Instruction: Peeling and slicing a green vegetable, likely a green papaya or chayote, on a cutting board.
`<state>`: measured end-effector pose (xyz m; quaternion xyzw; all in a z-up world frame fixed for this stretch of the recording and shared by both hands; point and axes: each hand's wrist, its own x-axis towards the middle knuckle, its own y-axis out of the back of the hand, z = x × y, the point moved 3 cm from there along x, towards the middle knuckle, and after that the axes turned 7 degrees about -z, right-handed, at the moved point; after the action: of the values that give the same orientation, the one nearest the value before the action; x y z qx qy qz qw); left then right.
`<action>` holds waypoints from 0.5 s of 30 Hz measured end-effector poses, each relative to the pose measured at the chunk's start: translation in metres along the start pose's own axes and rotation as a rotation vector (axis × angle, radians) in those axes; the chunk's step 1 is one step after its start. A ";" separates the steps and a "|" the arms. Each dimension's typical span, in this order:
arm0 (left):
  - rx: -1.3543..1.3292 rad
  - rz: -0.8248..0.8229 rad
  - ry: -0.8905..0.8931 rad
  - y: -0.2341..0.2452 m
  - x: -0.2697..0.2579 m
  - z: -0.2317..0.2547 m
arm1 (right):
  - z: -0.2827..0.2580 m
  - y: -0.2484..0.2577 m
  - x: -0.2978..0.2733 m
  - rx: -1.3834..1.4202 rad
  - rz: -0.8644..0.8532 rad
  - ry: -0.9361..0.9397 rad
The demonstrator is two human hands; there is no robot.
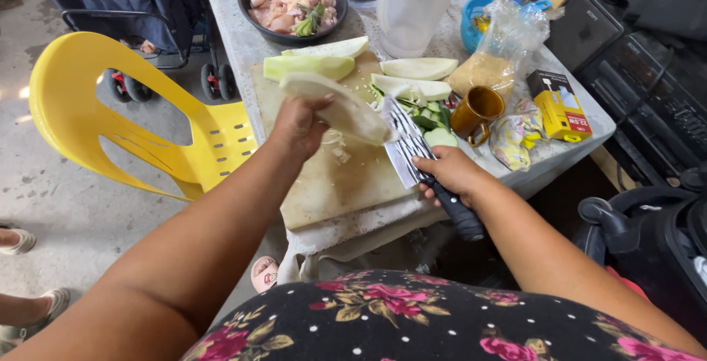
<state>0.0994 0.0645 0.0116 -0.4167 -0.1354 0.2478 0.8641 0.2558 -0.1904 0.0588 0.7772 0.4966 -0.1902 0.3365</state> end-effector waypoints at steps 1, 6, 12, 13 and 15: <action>-0.001 -0.003 0.002 0.002 -0.004 0.002 | -0.004 0.002 -0.005 0.001 0.004 -0.001; 0.513 0.207 -0.260 0.007 -0.039 0.017 | -0.023 0.010 -0.029 -0.295 -0.066 0.101; 0.662 0.317 0.097 -0.031 -0.085 0.048 | -0.056 -0.008 -0.077 -0.740 -0.032 0.066; 0.662 0.320 0.093 -0.028 -0.086 0.045 | -0.057 -0.011 -0.078 -0.743 -0.033 0.071; 0.652 0.302 0.077 -0.023 -0.086 0.041 | -0.062 -0.015 -0.082 -0.858 0.022 0.061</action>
<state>0.0167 0.0327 0.0522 -0.1433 0.0466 0.3870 0.9097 0.2044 -0.1955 0.1488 0.5774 0.5320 0.0600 0.6164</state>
